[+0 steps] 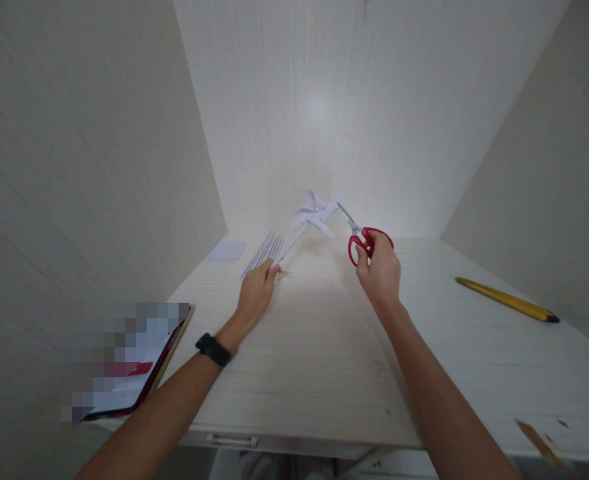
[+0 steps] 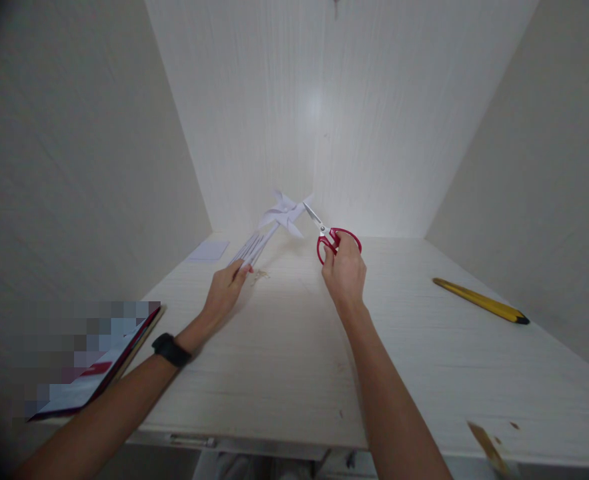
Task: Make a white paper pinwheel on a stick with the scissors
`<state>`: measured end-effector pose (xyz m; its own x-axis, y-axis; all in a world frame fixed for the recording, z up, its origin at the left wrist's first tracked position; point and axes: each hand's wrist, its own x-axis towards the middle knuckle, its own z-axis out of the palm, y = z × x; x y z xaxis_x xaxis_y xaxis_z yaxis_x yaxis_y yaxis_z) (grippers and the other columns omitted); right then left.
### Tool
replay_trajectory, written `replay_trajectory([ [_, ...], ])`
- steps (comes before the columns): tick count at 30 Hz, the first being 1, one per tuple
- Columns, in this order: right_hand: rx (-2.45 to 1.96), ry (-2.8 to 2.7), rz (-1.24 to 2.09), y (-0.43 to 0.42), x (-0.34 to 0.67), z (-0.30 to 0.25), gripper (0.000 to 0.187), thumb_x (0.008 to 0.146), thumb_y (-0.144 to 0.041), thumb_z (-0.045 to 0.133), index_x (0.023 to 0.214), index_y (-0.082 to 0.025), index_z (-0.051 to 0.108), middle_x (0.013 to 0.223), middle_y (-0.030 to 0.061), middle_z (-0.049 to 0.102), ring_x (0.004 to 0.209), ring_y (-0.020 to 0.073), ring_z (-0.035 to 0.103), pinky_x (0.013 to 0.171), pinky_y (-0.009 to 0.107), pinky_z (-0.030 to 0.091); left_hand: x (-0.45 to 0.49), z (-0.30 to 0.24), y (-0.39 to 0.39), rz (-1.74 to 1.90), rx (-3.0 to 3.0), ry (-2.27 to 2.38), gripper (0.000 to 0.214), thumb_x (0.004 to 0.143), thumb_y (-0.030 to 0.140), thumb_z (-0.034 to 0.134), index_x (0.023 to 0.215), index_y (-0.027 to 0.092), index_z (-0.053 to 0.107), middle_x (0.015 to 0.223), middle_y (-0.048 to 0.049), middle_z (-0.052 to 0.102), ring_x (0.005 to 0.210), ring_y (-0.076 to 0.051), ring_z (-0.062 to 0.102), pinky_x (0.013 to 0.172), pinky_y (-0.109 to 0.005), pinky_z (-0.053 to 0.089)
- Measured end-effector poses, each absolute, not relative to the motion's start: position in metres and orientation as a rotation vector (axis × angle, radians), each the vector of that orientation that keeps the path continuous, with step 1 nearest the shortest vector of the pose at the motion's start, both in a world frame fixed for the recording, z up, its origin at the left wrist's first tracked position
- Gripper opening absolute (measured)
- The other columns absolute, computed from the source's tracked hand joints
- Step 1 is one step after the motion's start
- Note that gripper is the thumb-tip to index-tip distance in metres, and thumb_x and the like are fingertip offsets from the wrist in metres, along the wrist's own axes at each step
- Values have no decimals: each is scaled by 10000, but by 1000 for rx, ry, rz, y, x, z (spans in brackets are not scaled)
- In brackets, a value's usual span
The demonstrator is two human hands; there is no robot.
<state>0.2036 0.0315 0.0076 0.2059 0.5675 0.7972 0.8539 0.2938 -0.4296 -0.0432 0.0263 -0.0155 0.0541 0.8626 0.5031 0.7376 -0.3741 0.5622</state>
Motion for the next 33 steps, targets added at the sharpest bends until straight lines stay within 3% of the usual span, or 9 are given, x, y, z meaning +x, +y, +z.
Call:
replay_trajectory([
  [11,-1716,-1819,-144,38,203,-8,209,843,-214,534,1034,-150,590,970,140,688,849,252,644,695,345,469,-44,-18,31,1366,1889,1400,361,926,430,371,825,182,614,586,30,444,599,-139,469,598,-260,342],
  [20,-1857,-2120,40,35,194,-10,295,900,-257,480,1110,-132,645,1118,138,600,974,222,611,791,287,439,-39,-27,41,1369,1559,993,410,842,540,499,831,149,622,562,35,415,512,-101,349,495,-238,241],
  [28,-1851,-2193,97,38,195,-20,291,890,-224,490,1119,-130,643,1144,139,573,1027,222,589,839,289,440,-36,-30,40,1267,1396,780,336,807,448,590,924,138,644,645,13,523,586,-103,441,584,-248,320],
  [33,-1839,-2208,79,38,195,-22,272,885,-216,499,1097,-123,643,1144,141,574,1018,215,590,842,285,443,-36,-31,38,1165,1346,776,315,775,412,639,937,142,635,735,-20,620,719,-136,542,718,-270,389],
])
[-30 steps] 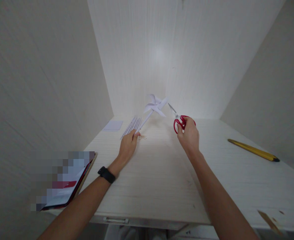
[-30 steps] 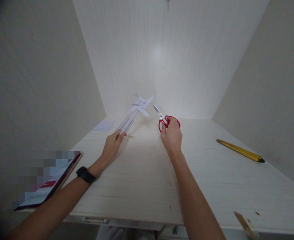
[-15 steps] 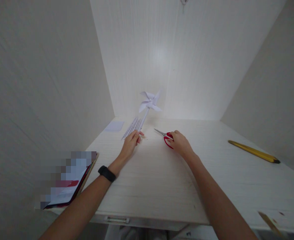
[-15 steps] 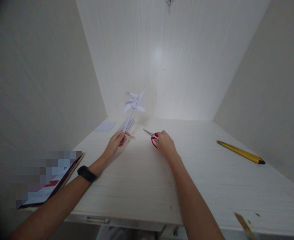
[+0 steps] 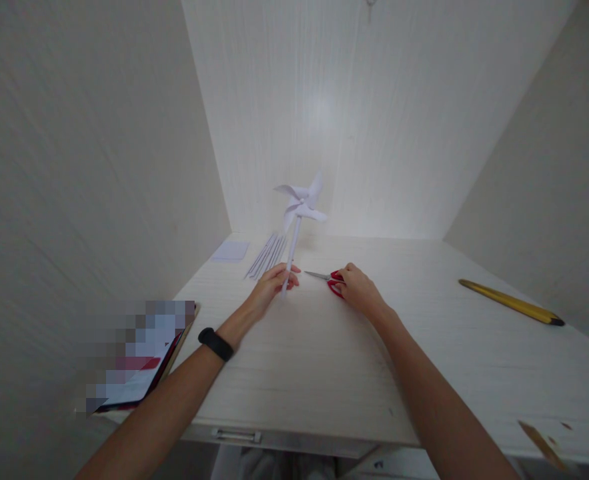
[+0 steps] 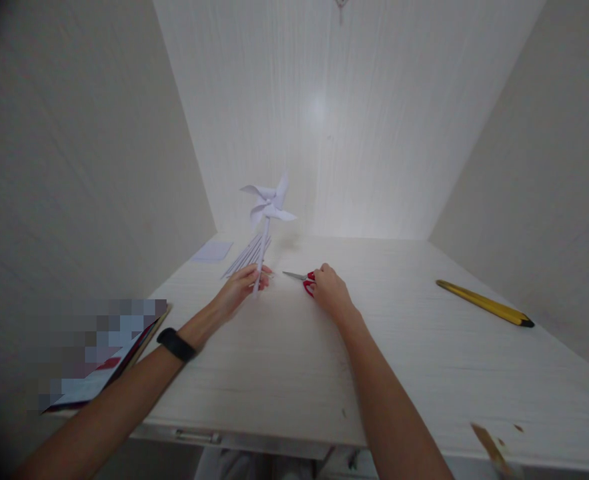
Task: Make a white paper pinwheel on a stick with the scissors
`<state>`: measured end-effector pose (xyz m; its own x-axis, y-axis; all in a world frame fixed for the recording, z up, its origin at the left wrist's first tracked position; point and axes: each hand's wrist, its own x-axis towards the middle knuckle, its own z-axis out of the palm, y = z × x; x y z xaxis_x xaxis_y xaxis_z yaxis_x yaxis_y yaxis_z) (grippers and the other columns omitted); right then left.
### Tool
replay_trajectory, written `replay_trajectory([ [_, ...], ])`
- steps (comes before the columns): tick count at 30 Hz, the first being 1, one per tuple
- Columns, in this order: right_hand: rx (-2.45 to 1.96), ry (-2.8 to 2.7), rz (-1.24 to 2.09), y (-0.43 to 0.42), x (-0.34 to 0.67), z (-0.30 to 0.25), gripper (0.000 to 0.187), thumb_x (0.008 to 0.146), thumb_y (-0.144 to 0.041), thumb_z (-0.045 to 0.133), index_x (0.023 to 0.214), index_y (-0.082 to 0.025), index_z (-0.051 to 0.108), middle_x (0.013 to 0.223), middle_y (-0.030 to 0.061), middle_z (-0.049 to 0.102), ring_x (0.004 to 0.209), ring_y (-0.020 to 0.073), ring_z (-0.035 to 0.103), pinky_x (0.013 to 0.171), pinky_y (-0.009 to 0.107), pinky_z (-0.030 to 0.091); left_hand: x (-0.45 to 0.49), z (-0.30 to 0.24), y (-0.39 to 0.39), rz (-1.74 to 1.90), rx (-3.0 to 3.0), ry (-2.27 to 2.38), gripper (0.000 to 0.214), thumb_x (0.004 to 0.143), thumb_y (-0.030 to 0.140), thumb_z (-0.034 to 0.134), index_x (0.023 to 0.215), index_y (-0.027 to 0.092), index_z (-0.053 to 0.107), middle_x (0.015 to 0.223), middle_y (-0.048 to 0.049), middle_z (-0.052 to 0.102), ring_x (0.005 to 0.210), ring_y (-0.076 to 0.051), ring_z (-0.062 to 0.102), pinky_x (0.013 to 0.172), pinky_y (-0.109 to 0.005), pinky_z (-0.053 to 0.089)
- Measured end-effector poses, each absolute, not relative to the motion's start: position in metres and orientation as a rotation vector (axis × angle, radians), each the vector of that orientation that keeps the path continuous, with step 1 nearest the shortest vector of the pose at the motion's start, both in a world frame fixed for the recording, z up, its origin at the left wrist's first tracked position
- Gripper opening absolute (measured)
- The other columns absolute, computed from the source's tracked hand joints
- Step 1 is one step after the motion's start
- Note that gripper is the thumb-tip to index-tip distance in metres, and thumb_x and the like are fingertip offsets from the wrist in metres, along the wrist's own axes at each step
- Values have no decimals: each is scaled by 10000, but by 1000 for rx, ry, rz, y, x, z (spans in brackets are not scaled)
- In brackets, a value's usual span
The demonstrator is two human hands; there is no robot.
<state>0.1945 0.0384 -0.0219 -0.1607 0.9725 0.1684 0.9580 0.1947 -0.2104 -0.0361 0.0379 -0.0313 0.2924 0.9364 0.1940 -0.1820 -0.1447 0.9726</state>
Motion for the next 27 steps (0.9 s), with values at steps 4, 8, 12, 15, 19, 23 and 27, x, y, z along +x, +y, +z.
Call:
replay_trajectory([
  [4,-1808,-2217,57,37,194,-23,273,884,-206,501,1098,-109,639,1137,150,577,1023,227,589,853,296,446,-37,-32,37,1122,1374,770,307,791,427,635,943,162,615,798,-42,679,797,-154,583,785,-287,402],
  [8,-1791,-2233,55,38,193,-24,273,883,-195,503,1100,-102,639,1132,156,580,1041,231,581,881,299,442,-36,-33,36,1081,1404,744,315,793,442,639,948,171,607,870,-64,705,829,-163,589,794,-292,409],
  [12,-1790,-2247,59,40,193,-25,276,887,-205,504,1109,-112,638,1133,155,583,1045,224,578,887,296,442,-36,-33,34,1035,1439,732,339,781,455,653,948,162,620,954,-95,695,867,-180,592,794,-302,428],
  [15,-1788,-2257,62,41,193,-26,266,888,-205,507,1099,-116,642,1137,156,584,1045,216,575,888,287,440,-36,-35,35,1016,1475,705,311,792,433,647,945,162,642,1001,-94,667,915,-186,588,805,-303,448],
  [19,-1759,-2266,57,40,192,-25,260,892,-210,513,1100,-125,644,1141,148,590,1077,212,558,893,276,433,-36,-35,36,1021,1479,684,267,786,392,665,919,161,659,974,-77,643,919,-180,585,804,-301,474],
  [23,-1742,-2267,46,39,191,-24,249,886,-200,526,1090,-119,644,1122,141,605,1081,216,549,896,280,430,-35,-34,35,1045,1447,689,257,768,366,690,902,149,660,925,-62,632,885,-167,593,796,-300,495],
  [27,-1741,-2292,30,38,189,-23,239,891,-200,517,1077,-123,646,1121,141,607,1055,215,554,866,284,437,-34,-34,36,1061,1404,703,294,732,371,722,908,145,655,877,-53,638,843,-160,606,765,-294,507],
])
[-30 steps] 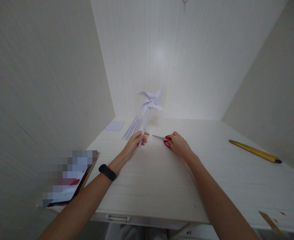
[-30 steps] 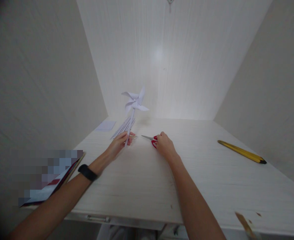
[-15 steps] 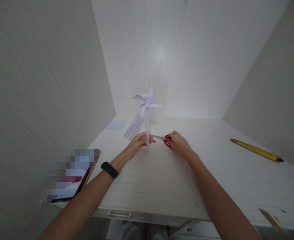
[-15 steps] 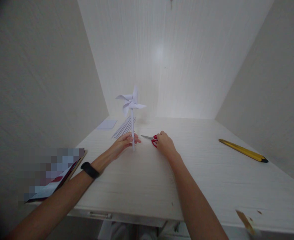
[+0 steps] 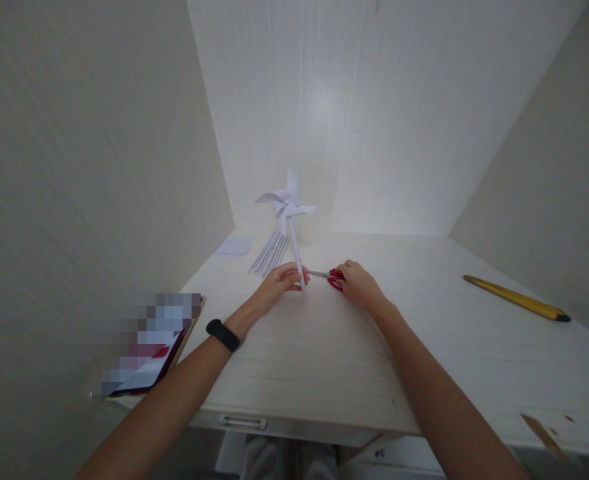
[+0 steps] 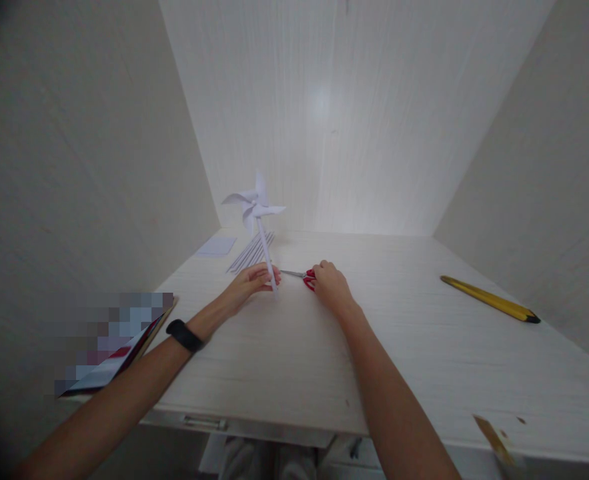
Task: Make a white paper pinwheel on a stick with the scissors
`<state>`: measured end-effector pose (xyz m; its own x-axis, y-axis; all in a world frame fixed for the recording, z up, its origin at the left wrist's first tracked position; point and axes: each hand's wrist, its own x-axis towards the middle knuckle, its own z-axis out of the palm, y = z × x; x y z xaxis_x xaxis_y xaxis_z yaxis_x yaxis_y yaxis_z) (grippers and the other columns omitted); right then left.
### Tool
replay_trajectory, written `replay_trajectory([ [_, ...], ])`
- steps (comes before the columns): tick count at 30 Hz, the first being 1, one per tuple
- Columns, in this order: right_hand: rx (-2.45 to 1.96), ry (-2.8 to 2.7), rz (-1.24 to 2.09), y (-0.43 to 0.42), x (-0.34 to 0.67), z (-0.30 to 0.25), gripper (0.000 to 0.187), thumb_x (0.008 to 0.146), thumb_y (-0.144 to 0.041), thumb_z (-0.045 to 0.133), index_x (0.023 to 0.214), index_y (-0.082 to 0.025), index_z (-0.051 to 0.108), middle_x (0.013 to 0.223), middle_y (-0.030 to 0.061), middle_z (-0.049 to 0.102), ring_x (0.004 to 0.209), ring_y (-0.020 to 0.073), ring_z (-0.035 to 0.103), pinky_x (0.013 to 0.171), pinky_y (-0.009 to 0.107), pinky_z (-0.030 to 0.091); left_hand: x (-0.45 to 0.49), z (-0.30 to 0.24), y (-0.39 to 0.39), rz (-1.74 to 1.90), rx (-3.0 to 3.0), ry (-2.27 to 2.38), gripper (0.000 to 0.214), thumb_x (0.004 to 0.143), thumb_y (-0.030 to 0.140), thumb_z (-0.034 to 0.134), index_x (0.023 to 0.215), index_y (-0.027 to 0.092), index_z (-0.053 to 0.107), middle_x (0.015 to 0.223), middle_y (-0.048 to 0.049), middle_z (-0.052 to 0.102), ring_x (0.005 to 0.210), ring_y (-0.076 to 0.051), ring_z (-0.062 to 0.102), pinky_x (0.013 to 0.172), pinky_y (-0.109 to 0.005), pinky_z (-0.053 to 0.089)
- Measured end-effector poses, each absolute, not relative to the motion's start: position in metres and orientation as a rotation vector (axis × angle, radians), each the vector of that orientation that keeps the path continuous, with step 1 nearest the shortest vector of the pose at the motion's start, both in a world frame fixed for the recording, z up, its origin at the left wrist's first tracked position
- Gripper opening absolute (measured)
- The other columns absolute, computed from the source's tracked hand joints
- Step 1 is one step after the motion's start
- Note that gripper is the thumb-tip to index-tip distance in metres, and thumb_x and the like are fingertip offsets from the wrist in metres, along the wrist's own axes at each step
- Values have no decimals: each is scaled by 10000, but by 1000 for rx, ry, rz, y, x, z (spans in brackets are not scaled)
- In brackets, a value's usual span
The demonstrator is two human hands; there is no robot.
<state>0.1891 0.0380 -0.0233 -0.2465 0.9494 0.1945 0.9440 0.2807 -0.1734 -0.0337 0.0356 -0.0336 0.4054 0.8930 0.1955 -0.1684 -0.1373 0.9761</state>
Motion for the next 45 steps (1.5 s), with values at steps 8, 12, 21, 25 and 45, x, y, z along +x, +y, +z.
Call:
replay_trajectory([
  [8,-1742,-2309,3,38,188,-24,246,896,-190,487,1072,-122,643,1125,156,604,1056,231,555,854,317,443,-34,-34,36,1071,1408,760,279,740,357,701,911,143,648,853,-58,646,829,-172,617,783,-333,514],
  [12,-1721,-2286,-37,39,186,-20,263,892,-145,454,1078,-127,640,1147,161,598,1069,241,552,863,340,438,-34,-37,38,1093,1403,774,286,729,358,705,905,140,648,852,-65,648,839,-179,619,784,-343,515],
  [21,-1216,-2197,-88,32,172,-9,307,973,-247,350,1022,-132,631,1036,113,643,1009,208,559,913,329,406,-34,-40,42,1054,1447,741,289,713,370,707,885,143,661,839,-56,647,796,-162,614,748,-318,516],
  [25,-1083,-2226,-75,28,165,-9,291,973,-259,359,1040,-139,616,1035,108,642,1005,214,553,888,334,406,-34,-40,41,1031,1488,727,248,731,345,690,880,148,689,857,-62,665,821,-167,618,753,-306,514],
  [45,-829,-2095,121,22,152,-12,92,910,-217,490,841,-194,545,854,54,585,847,174,541,781,292,424,-31,-30,33,966,1731,726,192,788,325,638,829,160,726,850,-68,687,816,-182,624,729,-296,502],
])
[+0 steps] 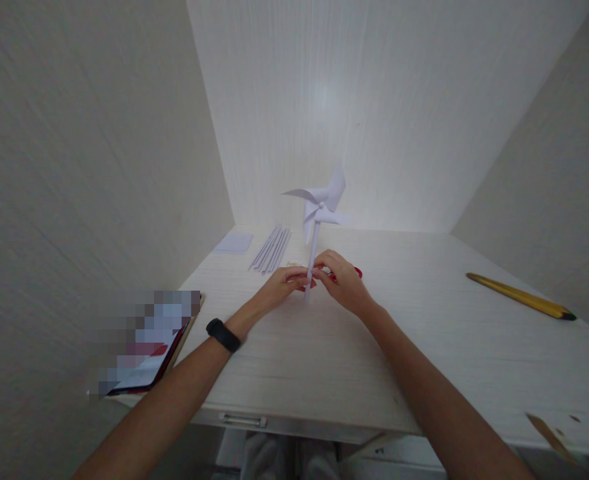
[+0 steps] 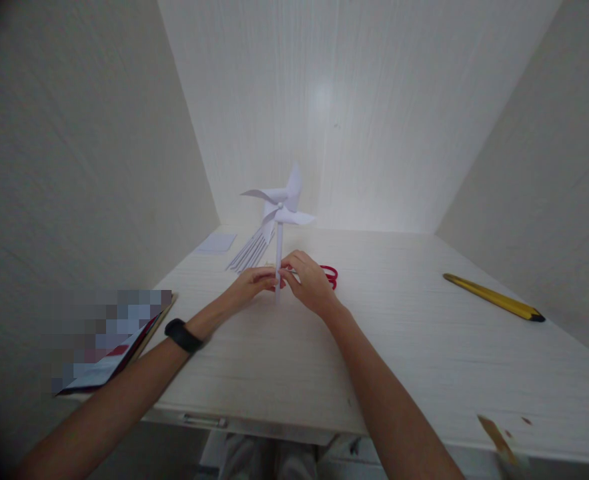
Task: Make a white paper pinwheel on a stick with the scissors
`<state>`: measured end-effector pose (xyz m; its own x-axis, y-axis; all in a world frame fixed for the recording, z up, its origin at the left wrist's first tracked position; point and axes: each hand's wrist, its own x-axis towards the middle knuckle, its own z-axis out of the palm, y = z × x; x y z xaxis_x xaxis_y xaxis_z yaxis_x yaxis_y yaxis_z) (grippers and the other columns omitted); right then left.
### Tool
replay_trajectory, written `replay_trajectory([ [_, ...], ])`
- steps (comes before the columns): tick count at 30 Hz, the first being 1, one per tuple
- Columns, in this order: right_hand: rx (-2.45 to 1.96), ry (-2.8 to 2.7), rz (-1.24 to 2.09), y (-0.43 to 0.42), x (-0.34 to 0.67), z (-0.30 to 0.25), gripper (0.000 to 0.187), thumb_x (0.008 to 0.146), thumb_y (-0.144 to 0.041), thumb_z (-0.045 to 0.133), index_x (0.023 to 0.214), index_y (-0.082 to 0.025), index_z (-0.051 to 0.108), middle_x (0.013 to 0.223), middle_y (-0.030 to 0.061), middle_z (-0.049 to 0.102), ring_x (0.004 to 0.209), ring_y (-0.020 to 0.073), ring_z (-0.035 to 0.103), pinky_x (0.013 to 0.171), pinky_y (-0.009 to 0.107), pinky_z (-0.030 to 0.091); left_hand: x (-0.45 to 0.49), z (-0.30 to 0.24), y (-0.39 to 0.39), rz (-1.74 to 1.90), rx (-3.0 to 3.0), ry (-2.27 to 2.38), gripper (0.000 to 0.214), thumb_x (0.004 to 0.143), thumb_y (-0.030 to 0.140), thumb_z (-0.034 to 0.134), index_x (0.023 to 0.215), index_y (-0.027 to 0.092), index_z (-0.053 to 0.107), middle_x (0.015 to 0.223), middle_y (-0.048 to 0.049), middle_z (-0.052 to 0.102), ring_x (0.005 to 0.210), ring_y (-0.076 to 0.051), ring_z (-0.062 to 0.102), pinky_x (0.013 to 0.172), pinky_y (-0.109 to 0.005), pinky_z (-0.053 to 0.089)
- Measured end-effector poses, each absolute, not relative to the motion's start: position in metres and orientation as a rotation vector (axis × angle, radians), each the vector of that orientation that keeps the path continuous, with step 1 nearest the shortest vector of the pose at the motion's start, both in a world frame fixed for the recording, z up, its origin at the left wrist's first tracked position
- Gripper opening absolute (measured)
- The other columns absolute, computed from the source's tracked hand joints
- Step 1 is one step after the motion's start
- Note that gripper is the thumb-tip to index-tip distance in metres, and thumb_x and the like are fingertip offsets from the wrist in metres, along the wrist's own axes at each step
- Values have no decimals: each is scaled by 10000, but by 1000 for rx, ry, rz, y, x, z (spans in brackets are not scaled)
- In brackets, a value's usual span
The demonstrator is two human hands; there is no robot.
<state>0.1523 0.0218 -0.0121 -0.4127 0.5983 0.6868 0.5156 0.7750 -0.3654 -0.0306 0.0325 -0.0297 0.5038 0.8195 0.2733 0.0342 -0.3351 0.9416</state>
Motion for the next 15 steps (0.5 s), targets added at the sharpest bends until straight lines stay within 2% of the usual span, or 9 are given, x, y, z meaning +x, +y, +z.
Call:
replay_trajectory([
  [15,-862,-2067,100,20,152,-9,118,888,-213,514,773,-195,526,791,37,564,763,160,532,714,275,413,-31,-36,36,966,1617,669,257,756,364,696,901,154,666,905,-82,691,868,-194,643,774,-323,496],
])
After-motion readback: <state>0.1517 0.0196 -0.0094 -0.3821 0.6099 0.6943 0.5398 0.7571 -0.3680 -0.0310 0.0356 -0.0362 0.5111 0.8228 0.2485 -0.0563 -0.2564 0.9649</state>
